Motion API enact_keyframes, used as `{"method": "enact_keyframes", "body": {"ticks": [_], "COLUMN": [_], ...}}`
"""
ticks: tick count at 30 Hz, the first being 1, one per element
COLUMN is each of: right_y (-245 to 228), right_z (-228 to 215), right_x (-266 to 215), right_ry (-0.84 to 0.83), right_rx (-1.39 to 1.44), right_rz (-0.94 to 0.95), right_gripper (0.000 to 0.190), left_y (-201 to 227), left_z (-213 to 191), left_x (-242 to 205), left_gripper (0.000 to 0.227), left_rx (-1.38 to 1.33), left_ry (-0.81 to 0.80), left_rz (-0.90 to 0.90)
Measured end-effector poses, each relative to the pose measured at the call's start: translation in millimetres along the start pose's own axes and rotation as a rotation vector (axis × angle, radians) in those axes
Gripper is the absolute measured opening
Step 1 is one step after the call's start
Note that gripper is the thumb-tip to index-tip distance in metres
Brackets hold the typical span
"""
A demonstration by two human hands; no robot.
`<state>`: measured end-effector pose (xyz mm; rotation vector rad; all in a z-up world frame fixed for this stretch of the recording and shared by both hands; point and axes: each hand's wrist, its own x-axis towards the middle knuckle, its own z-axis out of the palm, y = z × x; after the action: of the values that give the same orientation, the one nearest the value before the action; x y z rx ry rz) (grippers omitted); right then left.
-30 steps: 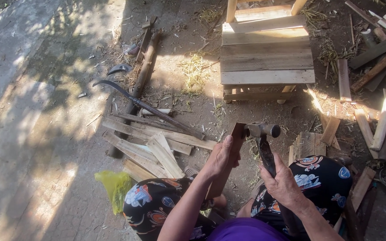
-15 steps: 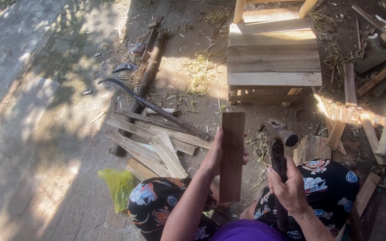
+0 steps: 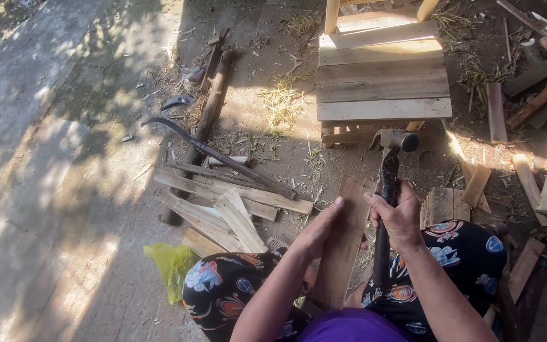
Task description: Removing nails from wooden planks using the claw of a hammer.
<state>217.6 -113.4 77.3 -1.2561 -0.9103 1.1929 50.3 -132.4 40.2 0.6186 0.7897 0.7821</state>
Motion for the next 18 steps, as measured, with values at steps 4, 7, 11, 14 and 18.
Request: {"method": "enact_keyframes", "body": {"ticks": [4,7,11,14,18], "right_y": [-6,-4,0,-10,-27], "right_z": [4,8,5,-9,-29], "right_x": [13,25,36,44,82], "right_ry": [0.084,0.121,0.141,0.089,0.022], "right_rx": [0.063,0.105,0.106,0.031,-0.094], "right_rz": [0.016,0.02,0.034,0.077,-0.033], "right_gripper": [0.033,0.032,0.031,0.023,0.023], "left_y": [6,44,68,93,101], "left_z": [14,38,24,3,-62], "left_x": [-12,-32,-11,5,63], "left_gripper": [0.122,0.118,0.102,0.107,0.103], "left_rx": [0.729,1.181,1.328,1.422,1.418], "left_ry": [0.425,0.405,0.411,0.372,0.481], "left_rz": [0.121,0.02,0.089,0.166,0.075]}}
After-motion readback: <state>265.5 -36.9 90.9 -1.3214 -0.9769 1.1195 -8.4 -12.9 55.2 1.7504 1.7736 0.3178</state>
